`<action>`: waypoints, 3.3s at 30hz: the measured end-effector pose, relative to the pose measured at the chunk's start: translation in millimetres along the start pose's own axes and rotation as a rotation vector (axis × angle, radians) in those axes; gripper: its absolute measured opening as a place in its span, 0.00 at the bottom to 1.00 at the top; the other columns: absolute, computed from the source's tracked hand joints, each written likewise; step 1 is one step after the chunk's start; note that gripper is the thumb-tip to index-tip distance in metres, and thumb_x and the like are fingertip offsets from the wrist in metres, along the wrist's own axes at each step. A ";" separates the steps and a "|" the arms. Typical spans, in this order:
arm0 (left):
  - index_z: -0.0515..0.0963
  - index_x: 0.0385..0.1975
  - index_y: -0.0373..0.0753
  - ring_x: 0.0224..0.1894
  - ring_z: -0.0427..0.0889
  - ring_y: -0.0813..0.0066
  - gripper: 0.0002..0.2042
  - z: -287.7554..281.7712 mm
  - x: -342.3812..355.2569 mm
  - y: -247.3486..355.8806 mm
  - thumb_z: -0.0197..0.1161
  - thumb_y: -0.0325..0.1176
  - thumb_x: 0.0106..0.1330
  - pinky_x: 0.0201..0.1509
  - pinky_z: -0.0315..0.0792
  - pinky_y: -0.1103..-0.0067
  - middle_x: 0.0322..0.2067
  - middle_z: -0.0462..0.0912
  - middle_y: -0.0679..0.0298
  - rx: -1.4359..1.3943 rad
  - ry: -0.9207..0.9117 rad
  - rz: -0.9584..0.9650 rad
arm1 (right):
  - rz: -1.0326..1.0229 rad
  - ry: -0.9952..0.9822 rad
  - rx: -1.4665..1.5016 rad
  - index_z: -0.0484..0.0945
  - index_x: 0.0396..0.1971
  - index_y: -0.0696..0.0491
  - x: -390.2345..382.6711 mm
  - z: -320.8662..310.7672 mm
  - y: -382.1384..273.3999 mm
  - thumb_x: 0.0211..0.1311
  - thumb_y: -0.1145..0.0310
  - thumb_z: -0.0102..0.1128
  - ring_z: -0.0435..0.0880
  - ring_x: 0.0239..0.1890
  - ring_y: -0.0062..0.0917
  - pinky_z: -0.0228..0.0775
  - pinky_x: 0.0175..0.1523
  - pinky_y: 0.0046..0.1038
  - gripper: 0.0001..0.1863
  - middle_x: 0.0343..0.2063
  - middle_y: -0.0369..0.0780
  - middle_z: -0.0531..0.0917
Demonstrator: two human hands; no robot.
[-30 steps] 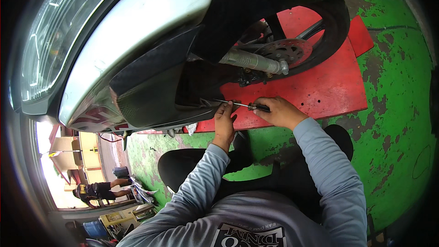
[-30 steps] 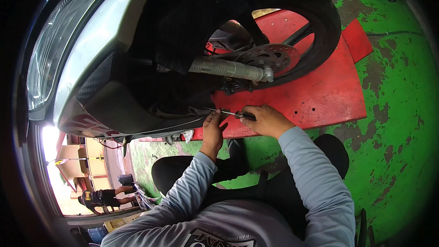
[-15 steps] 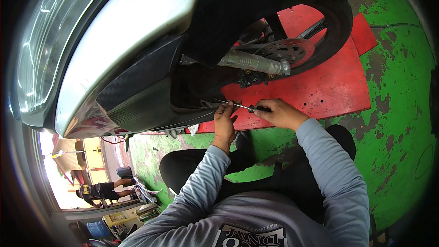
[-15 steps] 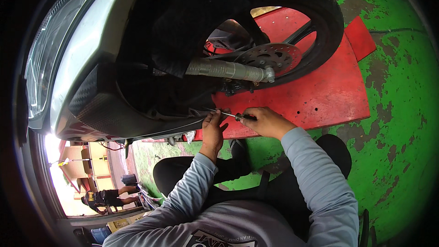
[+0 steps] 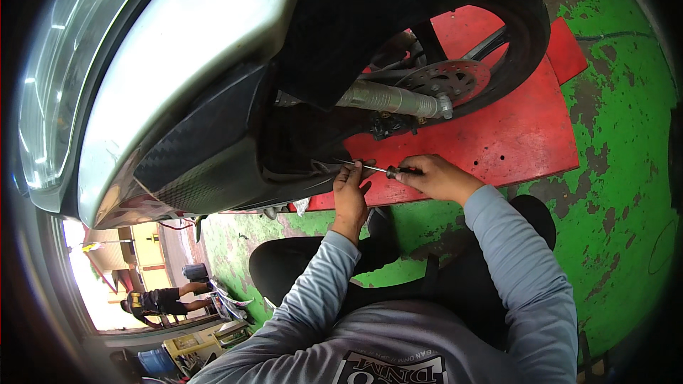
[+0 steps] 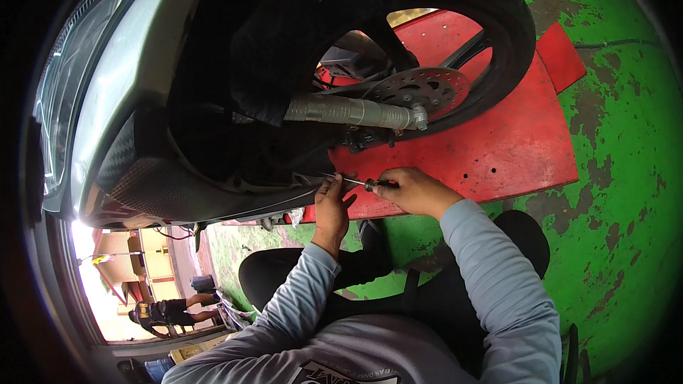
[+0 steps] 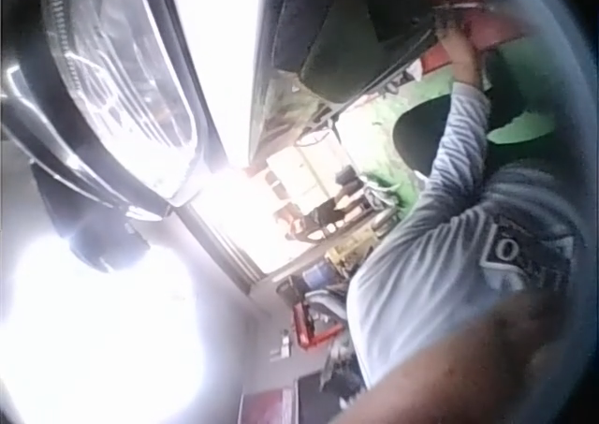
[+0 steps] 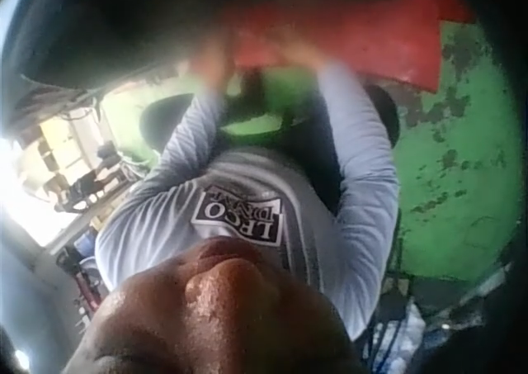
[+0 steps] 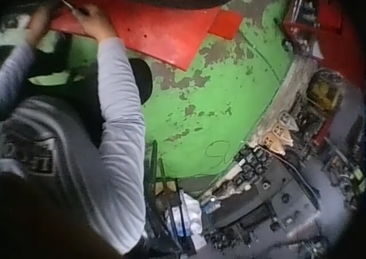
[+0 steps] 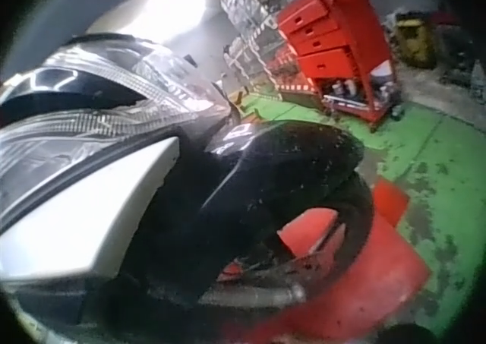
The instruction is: Removing screws and plastic fairing panels from a motorcycle.
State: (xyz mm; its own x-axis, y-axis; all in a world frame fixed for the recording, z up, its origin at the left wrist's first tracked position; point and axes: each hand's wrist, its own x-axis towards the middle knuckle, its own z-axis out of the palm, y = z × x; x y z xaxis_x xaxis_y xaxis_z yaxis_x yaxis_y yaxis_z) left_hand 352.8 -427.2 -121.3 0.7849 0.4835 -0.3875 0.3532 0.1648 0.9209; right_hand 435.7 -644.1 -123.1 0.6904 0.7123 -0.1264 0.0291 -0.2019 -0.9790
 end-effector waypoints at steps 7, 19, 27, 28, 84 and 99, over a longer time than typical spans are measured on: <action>0.72 0.56 0.38 0.39 0.83 0.77 0.14 3.5 -6.0 -2.0 0.55 0.37 0.77 0.53 0.73 0.69 0.37 0.82 0.66 -0.319 -0.107 0.025 | 0.429 -0.208 0.571 0.81 0.45 0.50 -1.8 -3.6 -7.6 0.70 0.50 0.58 0.76 0.20 0.17 0.68 0.19 0.23 0.19 0.26 0.37 0.83; 0.75 0.49 0.37 0.38 0.86 0.70 0.11 19.4 -9.3 -7.8 0.60 0.36 0.74 0.46 0.82 0.72 0.37 0.83 0.60 -0.442 -0.076 0.003 | -0.216 0.307 -0.681 0.80 0.45 0.50 -10.1 28.1 -10.3 0.62 0.55 0.61 0.86 0.34 0.38 0.77 0.39 0.39 0.17 0.27 0.43 0.84; 0.72 0.54 0.34 0.48 0.85 0.64 0.14 23.5 -2.7 2.0 0.59 0.33 0.75 0.54 0.81 0.69 0.48 0.82 0.54 -0.438 -0.045 -0.057 | 0.210 0.530 -0.192 0.76 0.49 0.54 -33.3 8.2 -19.8 0.68 0.44 0.57 0.84 0.32 0.36 0.77 0.36 0.37 0.27 0.29 0.45 0.83; 0.71 0.58 0.33 0.52 0.84 0.61 0.16 24.2 -4.0 3.7 0.57 0.32 0.75 0.57 0.80 0.68 0.52 0.81 0.51 -0.516 -0.120 -0.019 | 0.145 0.557 -0.193 0.76 0.49 0.54 -40.1 -2.0 -18.0 0.68 0.44 0.57 0.84 0.32 0.36 0.77 0.36 0.37 0.27 0.29 0.45 0.83; 0.78 0.50 0.33 0.59 0.73 0.55 0.23 17.8 -44.8 91.9 0.63 0.43 0.61 0.63 0.65 0.56 0.54 0.79 0.50 2.186 -0.288 0.735 | -0.015 0.158 -0.021 0.72 0.55 0.55 -39.8 3.4 17.2 0.66 0.63 0.62 0.82 0.51 0.43 0.72 0.56 0.42 0.21 0.45 0.50 0.82; 0.84 0.35 0.43 0.39 0.87 0.64 0.07 11.0 11.6 79.7 0.58 0.31 0.64 0.42 0.77 0.68 0.35 0.87 0.60 2.269 -0.130 0.875 | -0.116 0.302 -0.236 0.75 0.51 0.56 -39.1 6.6 14.5 0.68 0.65 0.58 0.80 0.49 0.49 0.72 0.53 0.46 0.16 0.46 0.50 0.80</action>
State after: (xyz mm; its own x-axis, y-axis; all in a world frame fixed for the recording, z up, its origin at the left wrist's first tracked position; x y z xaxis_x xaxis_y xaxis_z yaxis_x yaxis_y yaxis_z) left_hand 395.6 -417.9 -52.8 0.9717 -0.1415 -0.1890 -0.2280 -0.7706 -0.5952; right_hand 404.4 -670.5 -133.4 0.8532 0.5169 0.0704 0.2608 -0.3057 -0.9157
